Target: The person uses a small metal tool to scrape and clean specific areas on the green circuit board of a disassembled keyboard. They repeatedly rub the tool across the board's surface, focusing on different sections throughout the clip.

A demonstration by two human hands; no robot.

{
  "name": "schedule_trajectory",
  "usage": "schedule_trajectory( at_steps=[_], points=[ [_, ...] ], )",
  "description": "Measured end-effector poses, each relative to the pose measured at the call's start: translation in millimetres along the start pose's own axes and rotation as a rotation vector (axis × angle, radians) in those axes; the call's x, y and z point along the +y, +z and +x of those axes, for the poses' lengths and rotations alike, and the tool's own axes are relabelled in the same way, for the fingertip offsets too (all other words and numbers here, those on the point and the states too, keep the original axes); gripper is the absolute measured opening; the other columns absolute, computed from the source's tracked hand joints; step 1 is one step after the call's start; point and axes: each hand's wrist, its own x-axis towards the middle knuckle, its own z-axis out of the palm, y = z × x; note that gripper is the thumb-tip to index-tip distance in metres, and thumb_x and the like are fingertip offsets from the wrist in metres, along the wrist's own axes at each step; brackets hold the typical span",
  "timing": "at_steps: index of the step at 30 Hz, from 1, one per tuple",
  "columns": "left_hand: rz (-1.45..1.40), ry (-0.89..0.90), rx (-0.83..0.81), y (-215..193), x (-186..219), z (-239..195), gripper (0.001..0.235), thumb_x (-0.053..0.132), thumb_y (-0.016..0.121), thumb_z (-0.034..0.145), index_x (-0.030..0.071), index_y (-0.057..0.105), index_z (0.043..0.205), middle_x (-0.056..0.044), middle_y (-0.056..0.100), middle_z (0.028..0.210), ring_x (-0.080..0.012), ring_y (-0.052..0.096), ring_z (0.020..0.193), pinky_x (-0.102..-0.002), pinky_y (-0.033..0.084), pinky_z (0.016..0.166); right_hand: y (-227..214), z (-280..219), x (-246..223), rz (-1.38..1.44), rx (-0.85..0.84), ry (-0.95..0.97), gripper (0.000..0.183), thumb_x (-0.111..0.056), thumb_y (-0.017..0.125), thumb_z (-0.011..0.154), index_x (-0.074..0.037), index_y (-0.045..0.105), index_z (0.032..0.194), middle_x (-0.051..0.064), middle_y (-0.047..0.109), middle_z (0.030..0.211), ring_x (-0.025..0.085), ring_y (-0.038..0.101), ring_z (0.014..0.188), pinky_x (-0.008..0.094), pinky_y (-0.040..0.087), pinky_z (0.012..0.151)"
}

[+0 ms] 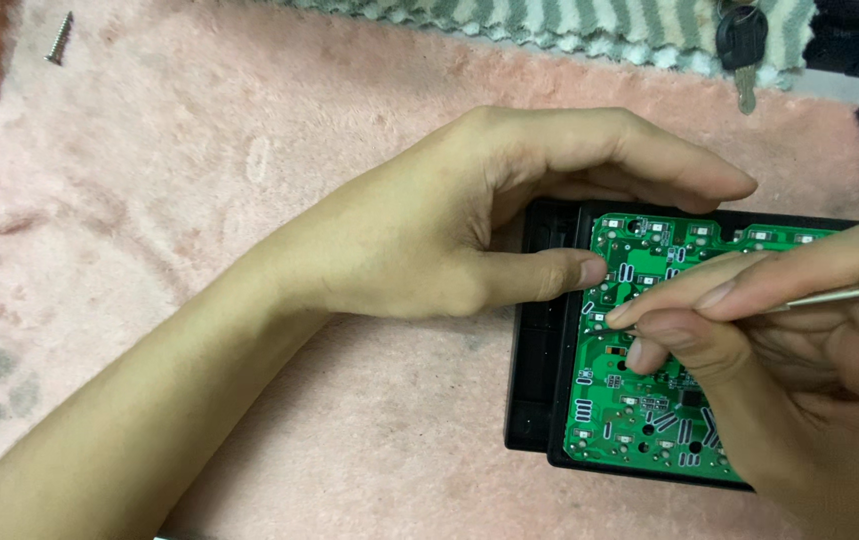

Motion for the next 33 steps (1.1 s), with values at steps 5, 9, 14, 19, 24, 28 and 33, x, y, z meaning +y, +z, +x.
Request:
schedule_trajectory(
  at_steps=[5,9,14,19,24,28,33],
  points=[
    [-0.030,-0.001,-0.013,1,-3,0,0.053,-0.017,0.070,0.121,0.005,0.055,0.167,-0.017,0.064,0.179,-0.0318,0.063,0.178,-0.045,0.052,0.162,5,-1,-1,0.118,0.084,-0.025,0.025,0.000,0.070,0.112,0.002,0.047,0.104,0.015,0.086,0.099,0.014,0.085,0.071,0.018,0.064,0.070],
    [-0.055,0.020,-0.023,2,-3,2,0.055,-0.019,0.070,0.119,0.002,0.054,0.167,-0.017,0.062,0.178,-0.0325,0.060,0.179,-0.046,0.048,0.163,6,1,3,0.263,0.073,-0.113,0.029,0.008,0.069,0.107,0.003,0.041,0.113,0.026,0.082,0.096,0.024,0.090,0.076,0.028,0.075,0.075],
    [0.012,0.002,-0.004,2,3,5,0.050,-0.013,0.071,0.116,0.003,0.058,0.162,-0.016,0.067,0.171,-0.0309,0.065,0.169,-0.043,0.052,0.153,4,2,-4,0.282,0.160,-0.106,0.028,0.008,0.072,0.105,0.002,0.044,0.108,0.029,0.083,0.097,0.024,0.088,0.069,0.029,0.076,0.070],
    [0.017,0.017,0.000,2,0,6,0.051,-0.011,0.071,0.113,0.004,0.058,0.160,-0.015,0.068,0.168,-0.0296,0.065,0.167,-0.042,0.052,0.150,-20,1,2,0.244,0.130,-0.143,0.021,-0.008,0.065,0.109,-0.007,0.046,0.117,0.021,0.082,0.098,0.021,0.091,0.079,0.026,0.074,0.075],
    [0.045,0.004,0.007,0,2,6,0.054,-0.013,0.072,0.110,0.006,0.060,0.159,-0.014,0.070,0.167,-0.0287,0.067,0.165,-0.042,0.053,0.148,-26,-27,-2,-0.059,0.187,0.107,0.038,-0.002,0.081,0.103,-0.008,0.045,0.115,0.007,0.081,0.086,0.012,0.073,0.064,0.024,0.043,0.060],
    [0.142,-0.017,0.016,-1,5,6,0.052,-0.007,0.072,0.111,0.011,0.062,0.158,-0.009,0.074,0.163,-0.0252,0.071,0.161,-0.038,0.055,0.140,-7,-41,-20,-0.080,0.265,0.275,0.026,0.004,0.086,0.094,-0.004,0.070,0.112,0.012,0.086,0.095,0.016,0.086,0.078,0.025,0.065,0.068],
    [0.152,-0.025,0.010,-1,5,5,0.047,-0.001,0.071,0.116,0.012,0.061,0.159,-0.009,0.072,0.165,-0.0257,0.070,0.163,-0.038,0.056,0.140,-11,-42,-19,-0.233,0.152,0.179,0.026,-0.008,0.081,0.096,-0.012,0.086,0.122,0.005,0.083,0.092,0.015,0.076,0.072,0.033,0.063,0.080]
  ],
)
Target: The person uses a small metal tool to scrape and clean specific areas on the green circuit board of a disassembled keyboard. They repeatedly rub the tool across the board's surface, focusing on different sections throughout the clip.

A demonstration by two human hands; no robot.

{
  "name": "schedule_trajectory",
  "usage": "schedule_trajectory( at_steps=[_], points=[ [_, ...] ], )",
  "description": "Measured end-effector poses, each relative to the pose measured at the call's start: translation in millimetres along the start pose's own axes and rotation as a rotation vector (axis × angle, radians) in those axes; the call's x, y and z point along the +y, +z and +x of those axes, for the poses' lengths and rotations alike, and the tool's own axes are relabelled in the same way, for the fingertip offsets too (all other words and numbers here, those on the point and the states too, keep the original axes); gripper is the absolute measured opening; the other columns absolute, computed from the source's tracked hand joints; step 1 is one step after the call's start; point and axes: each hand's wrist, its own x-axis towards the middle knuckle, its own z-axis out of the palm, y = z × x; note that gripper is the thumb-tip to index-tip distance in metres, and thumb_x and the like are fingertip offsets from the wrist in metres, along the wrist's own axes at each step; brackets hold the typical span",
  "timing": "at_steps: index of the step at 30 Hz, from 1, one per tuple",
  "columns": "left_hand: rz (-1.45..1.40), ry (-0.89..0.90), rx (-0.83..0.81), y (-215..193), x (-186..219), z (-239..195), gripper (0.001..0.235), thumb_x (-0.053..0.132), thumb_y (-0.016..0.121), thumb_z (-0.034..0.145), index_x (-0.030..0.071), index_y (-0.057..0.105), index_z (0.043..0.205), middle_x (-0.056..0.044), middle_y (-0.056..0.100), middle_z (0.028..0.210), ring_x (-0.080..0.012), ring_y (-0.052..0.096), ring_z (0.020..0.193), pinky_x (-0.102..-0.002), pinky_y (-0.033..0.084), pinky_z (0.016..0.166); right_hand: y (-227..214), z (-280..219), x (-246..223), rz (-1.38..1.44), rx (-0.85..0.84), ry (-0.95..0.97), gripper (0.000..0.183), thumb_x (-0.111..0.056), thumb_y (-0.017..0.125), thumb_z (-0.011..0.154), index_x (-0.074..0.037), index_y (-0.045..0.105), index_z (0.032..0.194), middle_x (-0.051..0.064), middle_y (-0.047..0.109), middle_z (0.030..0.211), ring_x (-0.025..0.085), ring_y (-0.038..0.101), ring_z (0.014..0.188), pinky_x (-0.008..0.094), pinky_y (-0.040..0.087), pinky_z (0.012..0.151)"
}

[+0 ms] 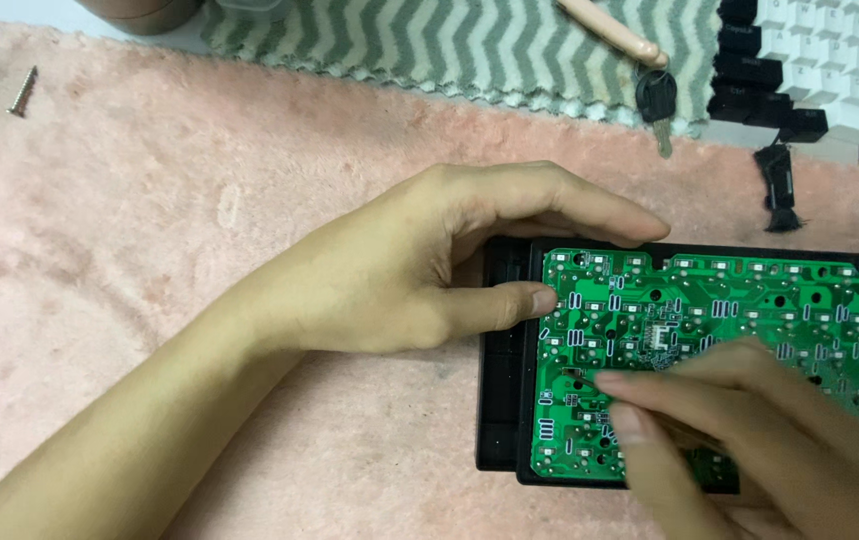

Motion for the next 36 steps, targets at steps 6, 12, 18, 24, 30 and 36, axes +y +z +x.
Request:
schedule_trajectory(
  at_steps=[6,12,18,24,30,36],
  points=[
    [-0.039,-0.017,-0.001,0,0,0,0.051,-0.008,0.072,0.115,0.014,0.061,0.160,-0.008,0.072,0.167,-0.0260,0.070,0.166,-0.038,0.059,0.141,6,2,7,-0.218,-0.130,-0.291,0.022,-0.026,0.074,0.102,-0.023,0.091,0.117,-0.003,0.076,0.080,0.017,0.068,0.064,0.043,0.056,0.083],
    [-0.126,-0.021,0.004,1,-1,0,0.054,-0.014,0.070,0.111,0.009,0.061,0.159,-0.012,0.071,0.165,-0.0268,0.071,0.163,-0.037,0.060,0.142,8,6,13,-0.196,-0.135,-0.387,0.023,-0.020,0.077,0.099,-0.017,0.090,0.119,-0.003,0.075,0.076,0.015,0.063,0.058,0.042,0.054,0.081],
    [-0.055,-0.011,0.004,0,-1,-1,0.053,-0.011,0.074,0.113,0.013,0.061,0.159,-0.009,0.073,0.163,-0.0255,0.074,0.161,-0.036,0.061,0.141,12,8,10,-0.164,-0.055,-0.476,0.018,-0.010,0.079,0.099,-0.012,0.090,0.112,0.000,0.072,0.077,0.015,0.058,0.057,0.040,0.052,0.076],
    [-0.096,-0.003,0.000,1,-3,-1,0.053,-0.012,0.072,0.114,0.010,0.060,0.160,-0.011,0.073,0.165,-0.0265,0.072,0.163,-0.037,0.059,0.145,14,12,18,-0.122,0.002,-0.521,0.017,0.001,0.081,0.097,-0.008,0.088,0.109,0.001,0.066,0.070,0.016,0.053,0.056,0.041,0.047,0.071],
    [-0.098,0.008,-0.004,1,-4,-2,0.054,-0.013,0.073,0.114,0.010,0.060,0.161,-0.011,0.072,0.166,-0.0277,0.072,0.165,-0.040,0.057,0.149,8,13,26,-0.197,-0.145,-0.697,0.024,-0.016,0.074,0.101,-0.021,0.086,0.121,-0.007,0.071,0.078,0.013,0.064,0.063,0.041,0.051,0.077],
    [-0.076,-0.003,0.000,1,-2,-2,0.053,-0.010,0.073,0.115,0.012,0.060,0.161,-0.011,0.073,0.166,-0.0272,0.072,0.165,-0.038,0.058,0.147,13,8,19,-0.110,-0.021,-0.551,0.016,-0.008,0.078,0.097,-0.013,0.088,0.108,-0.002,0.070,0.070,0.015,0.058,0.056,0.040,0.049,0.077]
  ],
)
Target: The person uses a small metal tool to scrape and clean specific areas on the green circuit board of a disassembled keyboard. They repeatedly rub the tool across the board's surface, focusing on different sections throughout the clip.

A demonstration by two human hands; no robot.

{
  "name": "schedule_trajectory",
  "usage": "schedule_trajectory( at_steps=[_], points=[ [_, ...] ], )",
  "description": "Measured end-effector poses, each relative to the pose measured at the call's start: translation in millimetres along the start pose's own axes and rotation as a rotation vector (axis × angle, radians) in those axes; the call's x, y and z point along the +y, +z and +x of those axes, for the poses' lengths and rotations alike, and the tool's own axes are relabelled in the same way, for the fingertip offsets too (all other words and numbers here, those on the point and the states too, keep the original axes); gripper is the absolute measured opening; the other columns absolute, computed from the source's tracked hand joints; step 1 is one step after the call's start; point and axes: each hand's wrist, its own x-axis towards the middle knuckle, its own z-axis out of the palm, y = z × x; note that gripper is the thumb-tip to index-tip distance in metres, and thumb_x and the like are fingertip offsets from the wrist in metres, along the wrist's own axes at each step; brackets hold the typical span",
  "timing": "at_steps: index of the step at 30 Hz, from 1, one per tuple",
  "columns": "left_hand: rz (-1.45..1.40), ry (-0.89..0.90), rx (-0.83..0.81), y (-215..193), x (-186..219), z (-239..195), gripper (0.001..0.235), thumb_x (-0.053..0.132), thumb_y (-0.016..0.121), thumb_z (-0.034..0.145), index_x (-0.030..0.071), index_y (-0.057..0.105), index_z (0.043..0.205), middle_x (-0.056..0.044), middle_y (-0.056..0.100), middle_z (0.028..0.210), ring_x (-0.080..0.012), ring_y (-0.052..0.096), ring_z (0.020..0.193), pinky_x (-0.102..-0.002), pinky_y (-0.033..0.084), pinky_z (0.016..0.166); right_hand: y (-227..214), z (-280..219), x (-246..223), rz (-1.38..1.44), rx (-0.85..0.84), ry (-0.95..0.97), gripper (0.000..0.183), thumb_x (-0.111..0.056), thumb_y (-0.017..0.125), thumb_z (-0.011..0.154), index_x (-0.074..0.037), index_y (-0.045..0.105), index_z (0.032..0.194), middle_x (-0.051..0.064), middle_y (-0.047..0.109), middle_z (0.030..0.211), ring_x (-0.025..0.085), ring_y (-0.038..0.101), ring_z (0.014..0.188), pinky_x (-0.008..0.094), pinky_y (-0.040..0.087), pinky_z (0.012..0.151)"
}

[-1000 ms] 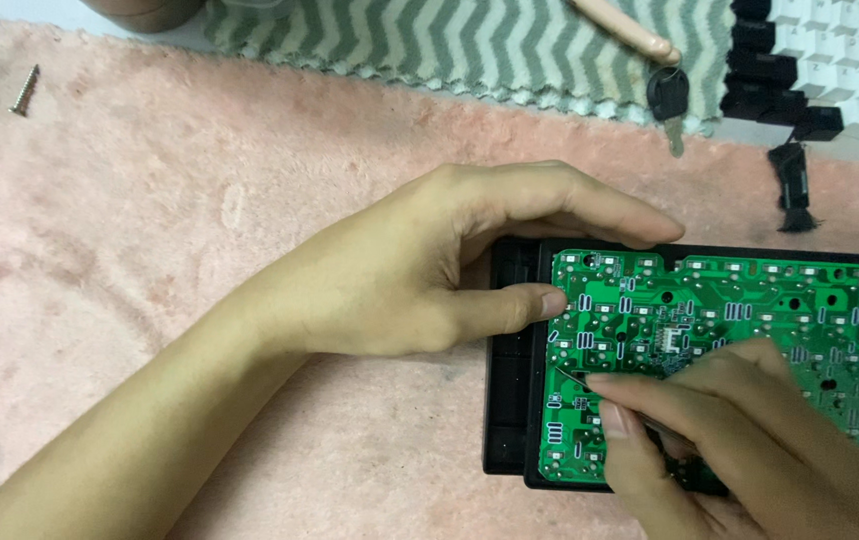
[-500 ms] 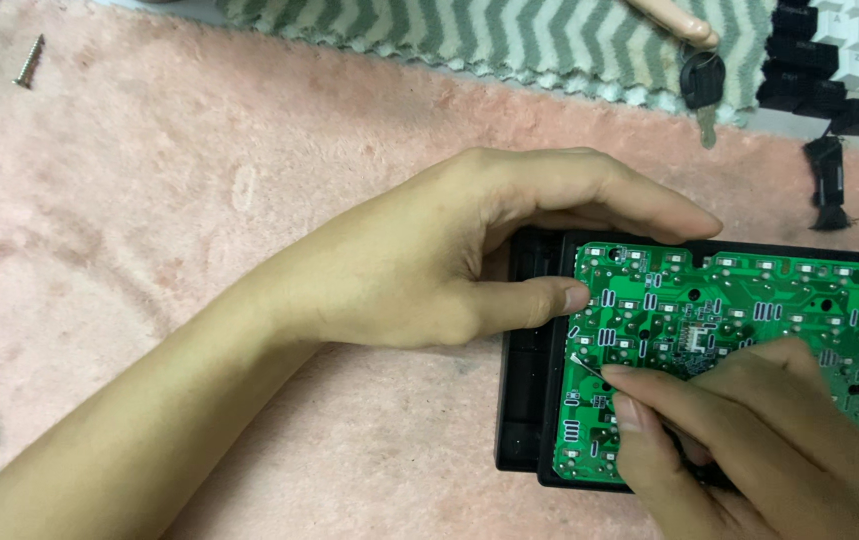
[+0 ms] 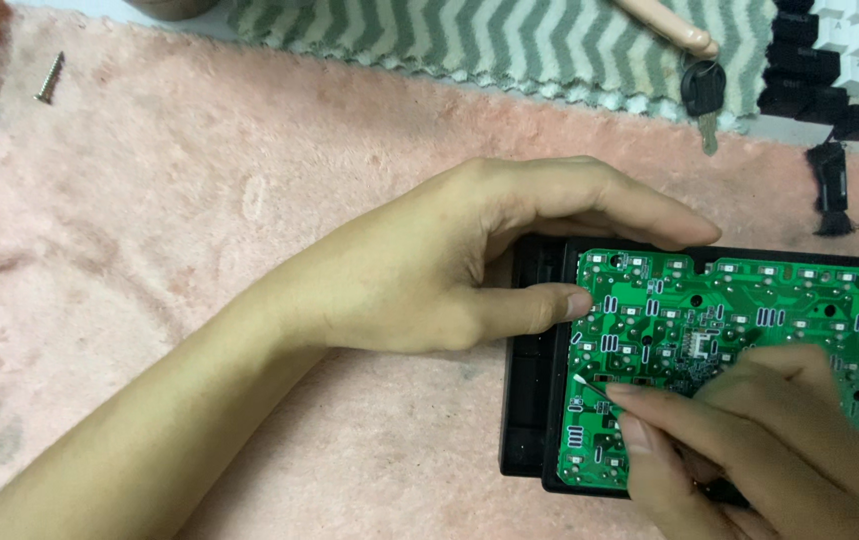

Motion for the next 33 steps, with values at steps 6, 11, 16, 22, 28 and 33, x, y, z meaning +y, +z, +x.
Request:
schedule_trajectory(
  at_steps=[6,11,16,22,28,33],
  points=[
    [-0.030,-0.030,0.001,0,1,1,0.052,-0.010,0.072,0.114,0.011,0.061,0.160,-0.010,0.072,0.165,-0.0257,0.071,0.163,-0.037,0.059,0.143,3,-4,4,-0.024,-0.002,0.040,0.018,-0.009,0.079,0.097,-0.014,0.088,0.111,-0.005,0.061,0.061,0.015,0.048,0.051,0.039,0.049,0.080],
    [-0.006,-0.030,0.006,0,1,1,0.051,-0.007,0.071,0.114,0.012,0.062,0.160,-0.009,0.073,0.165,-0.0249,0.071,0.162,-0.037,0.058,0.143,0,-3,7,-0.078,-0.073,0.010,0.024,-0.012,0.075,0.099,-0.015,0.089,0.119,-0.004,0.065,0.059,0.015,0.056,0.050,0.041,0.052,0.081],
    [-0.004,-0.031,0.008,0,1,1,0.052,-0.008,0.071,0.112,0.011,0.062,0.160,-0.009,0.073,0.165,-0.0250,0.070,0.163,-0.037,0.055,0.143,2,-9,13,-0.101,-0.093,-0.002,0.026,-0.017,0.077,0.098,-0.021,0.089,0.120,-0.007,0.064,0.057,0.014,0.056,0.048,0.041,0.051,0.080],
    [0.012,-0.043,0.008,0,2,1,0.052,-0.005,0.071,0.112,0.013,0.062,0.160,-0.008,0.073,0.165,-0.0242,0.071,0.162,-0.036,0.055,0.141,4,-16,17,-0.083,-0.134,0.097,0.034,-0.022,0.078,0.096,-0.029,0.086,0.128,-0.012,0.063,0.050,0.013,0.058,0.045,0.038,0.050,0.082],
    [0.022,-0.040,0.008,0,1,2,0.052,-0.005,0.072,0.112,0.013,0.062,0.160,-0.007,0.074,0.165,-0.0241,0.071,0.162,-0.036,0.055,0.141,12,-41,29,0.257,0.101,0.416,0.034,-0.007,0.094,0.080,-0.014,0.081,0.110,0.001,0.074,0.088,0.010,0.071,0.071,0.028,0.059,0.088],
    [0.019,-0.030,0.010,1,-2,1,0.055,-0.008,0.072,0.110,0.014,0.062,0.160,-0.007,0.073,0.165,-0.0241,0.071,0.162,-0.036,0.055,0.141,-4,-47,79,0.381,-0.038,0.330,0.027,-0.027,0.068,0.097,-0.018,0.082,0.119,0.001,0.081,0.099,0.007,0.089,0.077,0.019,0.071,0.077]
  ],
)
